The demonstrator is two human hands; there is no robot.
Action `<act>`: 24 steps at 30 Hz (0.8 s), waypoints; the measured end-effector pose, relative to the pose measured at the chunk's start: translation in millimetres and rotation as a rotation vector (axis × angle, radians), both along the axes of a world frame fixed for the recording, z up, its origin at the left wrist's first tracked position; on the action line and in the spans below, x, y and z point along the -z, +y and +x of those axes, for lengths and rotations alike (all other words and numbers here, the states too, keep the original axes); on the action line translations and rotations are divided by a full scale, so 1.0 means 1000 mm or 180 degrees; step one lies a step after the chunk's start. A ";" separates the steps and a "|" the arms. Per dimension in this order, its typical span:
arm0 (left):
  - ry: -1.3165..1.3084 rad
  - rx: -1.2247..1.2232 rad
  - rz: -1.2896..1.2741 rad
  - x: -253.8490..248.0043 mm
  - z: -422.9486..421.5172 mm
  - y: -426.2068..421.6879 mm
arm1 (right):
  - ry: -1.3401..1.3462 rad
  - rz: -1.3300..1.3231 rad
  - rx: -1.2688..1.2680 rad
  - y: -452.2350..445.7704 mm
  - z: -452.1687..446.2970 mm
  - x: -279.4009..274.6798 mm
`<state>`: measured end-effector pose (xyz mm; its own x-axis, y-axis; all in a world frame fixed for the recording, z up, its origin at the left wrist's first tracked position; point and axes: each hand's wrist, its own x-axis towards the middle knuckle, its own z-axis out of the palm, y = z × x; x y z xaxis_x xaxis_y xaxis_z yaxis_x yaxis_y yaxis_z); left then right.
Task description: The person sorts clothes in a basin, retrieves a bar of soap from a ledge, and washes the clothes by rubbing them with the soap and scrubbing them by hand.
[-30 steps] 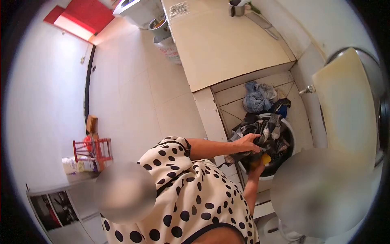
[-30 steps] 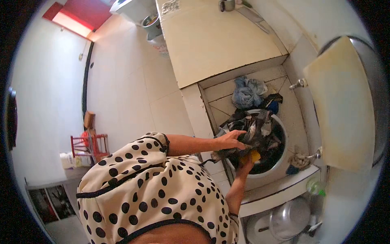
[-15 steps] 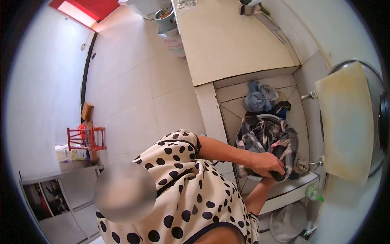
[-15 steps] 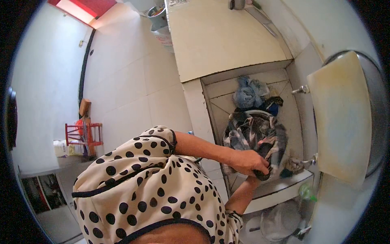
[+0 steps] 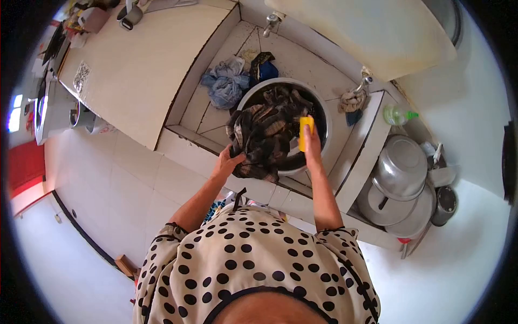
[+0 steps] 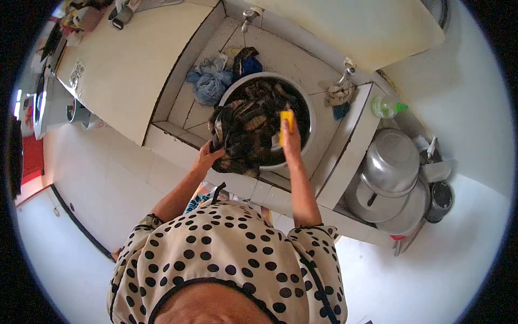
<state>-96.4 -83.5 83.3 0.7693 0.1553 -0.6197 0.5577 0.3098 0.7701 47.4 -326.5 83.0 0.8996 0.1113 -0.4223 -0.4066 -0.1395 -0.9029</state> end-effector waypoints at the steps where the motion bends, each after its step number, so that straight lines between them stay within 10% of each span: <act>1: -0.0133 0.0042 -0.0022 0.006 -0.001 -0.001 | -0.0608 -0.0458 -0.0419 0.021 -0.007 -0.011; 7: -0.0026 0.0484 0.0159 -0.012 0.003 0.000 | -0.2868 -0.2403 -0.2693 0.112 -0.043 0.019; 12: -0.0052 0.0343 -0.0214 -0.024 -0.010 -0.004 | -0.2362 -0.3592 -0.1981 0.059 0.040 0.068; 17: -0.0331 0.0680 0.0273 -0.015 -0.013 0.002 | -0.2163 -0.3459 -0.1319 0.062 0.053 0.049; 20: -0.0212 0.0904 0.0926 -0.023 -0.011 -0.001 | -0.2720 -0.1741 -0.1960 0.105 -0.003 0.018; 24: -0.0368 0.0405 0.0333 -0.001 -0.037 0.006 | -0.2789 -0.3046 -0.2688 0.100 0.017 0.043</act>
<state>-133.1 -77.9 84.6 0.8520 0.1114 -0.5116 0.4932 0.1573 0.8556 64.2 -226.4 40.1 0.7119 0.7020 -0.0221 0.6757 -0.6932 -0.2509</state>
